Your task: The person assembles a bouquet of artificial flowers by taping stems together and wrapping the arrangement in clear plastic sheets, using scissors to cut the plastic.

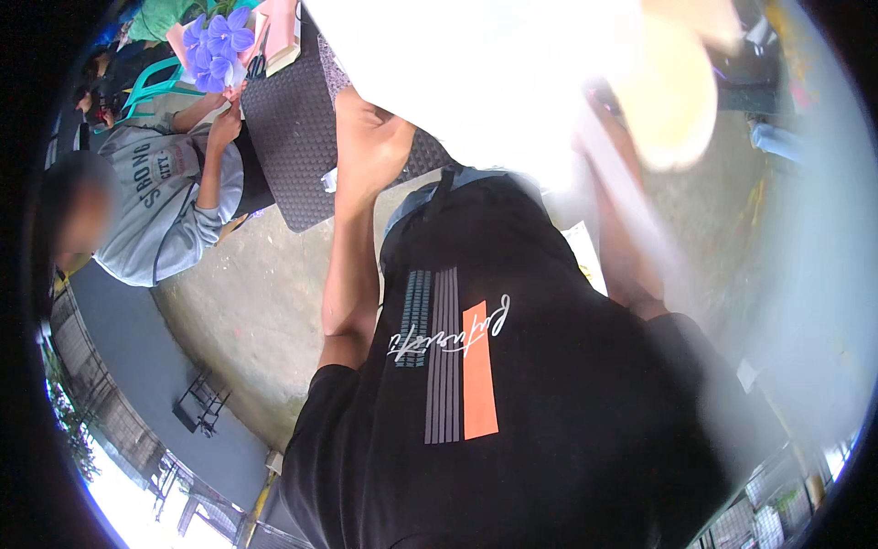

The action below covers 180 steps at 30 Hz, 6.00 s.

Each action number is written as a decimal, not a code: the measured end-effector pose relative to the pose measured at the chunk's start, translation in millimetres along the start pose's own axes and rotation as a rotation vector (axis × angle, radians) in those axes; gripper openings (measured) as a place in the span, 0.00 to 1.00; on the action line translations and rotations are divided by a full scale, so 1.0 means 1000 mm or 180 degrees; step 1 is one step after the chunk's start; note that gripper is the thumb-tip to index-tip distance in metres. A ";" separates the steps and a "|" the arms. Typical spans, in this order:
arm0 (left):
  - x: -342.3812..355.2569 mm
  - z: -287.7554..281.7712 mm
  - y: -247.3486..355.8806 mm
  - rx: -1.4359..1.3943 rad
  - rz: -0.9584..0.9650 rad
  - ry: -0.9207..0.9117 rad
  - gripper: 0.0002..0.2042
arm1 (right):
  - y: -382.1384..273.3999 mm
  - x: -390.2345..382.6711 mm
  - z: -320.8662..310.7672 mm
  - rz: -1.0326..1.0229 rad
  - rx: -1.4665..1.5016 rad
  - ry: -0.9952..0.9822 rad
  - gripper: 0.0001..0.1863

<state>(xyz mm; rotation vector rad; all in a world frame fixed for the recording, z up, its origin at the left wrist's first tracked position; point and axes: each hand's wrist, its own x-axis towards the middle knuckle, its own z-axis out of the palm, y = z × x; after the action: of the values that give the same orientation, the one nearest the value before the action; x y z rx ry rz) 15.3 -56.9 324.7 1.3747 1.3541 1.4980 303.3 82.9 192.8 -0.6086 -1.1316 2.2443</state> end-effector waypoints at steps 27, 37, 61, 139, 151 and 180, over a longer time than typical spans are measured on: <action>0.017 0.056 0.036 0.1639 0.1391 0.1787 0.07 | -0.056 0.013 0.192 -0.1848 -0.0528 0.0886 0.24; 0.022 0.015 0.059 0.1658 0.0083 0.0452 0.07 | -0.054 0.015 0.170 -0.1560 -0.0704 0.1363 0.18; 0.007 0.025 0.029 -0.0582 -0.0040 0.0298 0.04 | -0.031 0.023 0.153 -0.0301 0.1076 0.0182 0.35; 0.010 0.006 0.024 -0.0960 -0.0724 -0.0473 0.06 | -0.035 0.036 0.149 -0.1137 0.0738 -0.0988 0.40; -0.009 0.014 0.045 -0.0983 -0.0510 0.0411 0.06 | -0.034 0.034 0.140 -0.0867 0.0188 -0.0534 0.47; -0.009 0.003 0.048 0.0744 -0.0114 0.0293 0.05 | -0.012 0.020 0.133 -0.0685 -0.0721 0.0353 0.41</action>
<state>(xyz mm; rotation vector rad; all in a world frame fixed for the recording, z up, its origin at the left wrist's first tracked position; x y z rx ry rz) 27.3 -75.2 368.0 1.4287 1.6458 1.4296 210.3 24.9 272.3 -0.6585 -1.3373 1.8940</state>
